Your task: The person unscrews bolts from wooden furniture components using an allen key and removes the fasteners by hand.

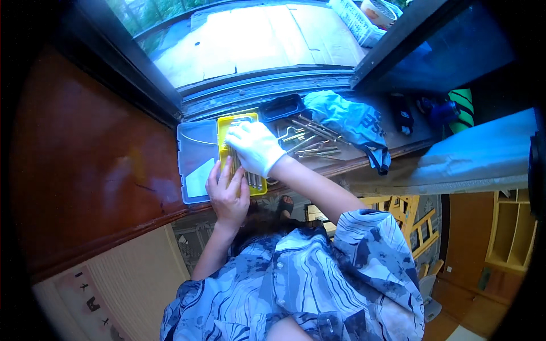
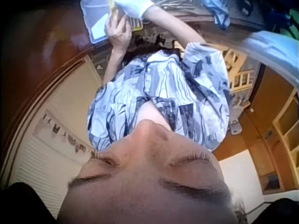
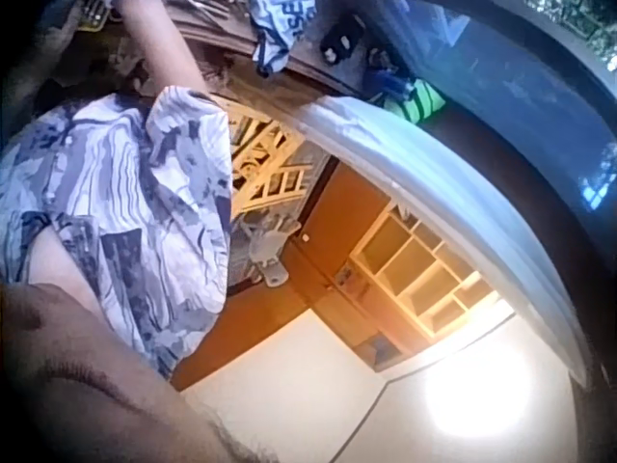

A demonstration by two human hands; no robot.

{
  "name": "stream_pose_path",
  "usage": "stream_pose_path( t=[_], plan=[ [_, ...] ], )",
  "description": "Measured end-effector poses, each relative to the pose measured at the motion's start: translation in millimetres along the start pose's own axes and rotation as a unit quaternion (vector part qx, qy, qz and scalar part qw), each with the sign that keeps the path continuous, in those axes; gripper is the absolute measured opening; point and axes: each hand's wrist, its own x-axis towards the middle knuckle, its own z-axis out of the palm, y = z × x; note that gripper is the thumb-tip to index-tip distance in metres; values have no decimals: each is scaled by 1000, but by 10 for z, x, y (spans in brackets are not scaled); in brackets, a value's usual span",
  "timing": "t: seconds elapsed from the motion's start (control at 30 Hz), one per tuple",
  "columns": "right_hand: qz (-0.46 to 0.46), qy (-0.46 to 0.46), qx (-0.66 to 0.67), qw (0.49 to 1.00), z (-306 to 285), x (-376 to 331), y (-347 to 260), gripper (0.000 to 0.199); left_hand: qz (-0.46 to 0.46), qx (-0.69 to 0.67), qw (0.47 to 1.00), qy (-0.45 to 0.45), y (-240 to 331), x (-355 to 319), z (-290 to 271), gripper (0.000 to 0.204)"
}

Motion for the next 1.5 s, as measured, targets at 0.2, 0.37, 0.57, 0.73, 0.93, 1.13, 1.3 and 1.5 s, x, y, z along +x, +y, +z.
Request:
stream_pose_path(
  t=[0.2,0.37,0.57,0.73,0.93,1.13,1.3,1.5],
  plan=[
    [29,251,118,960,-340,-298,-146,26,33,-133,990,29,82,-283,-346,23],
    [-151,-58,362,918,-266,-627,-1094,28,-164,-225,864,-420,-95,-774,-461,24],
    [-29,-265,451,852,523,-967,-1040,44,-92,-183,878,-432,-264,-1363,-381,43],
    [189,-460,135,857,226,-1466,-374,42,-349,-233,871,-254,-449,-1414,-686,26],
    [132,2,133,982,-307,-1139,-457,14,-437,-80,895,37,-383,-767,-535,35],
    [370,-76,97,921,-313,-674,-284,31,-462,-282,834,108,-28,-559,-325,48],
    [379,-112,92,914,-309,-588,-305,37,-483,-474,703,217,-33,-497,-247,41],
    [290,-29,116,950,-137,-769,-189,30,-240,-216,937,132,245,-420,-237,16]
  ],
)
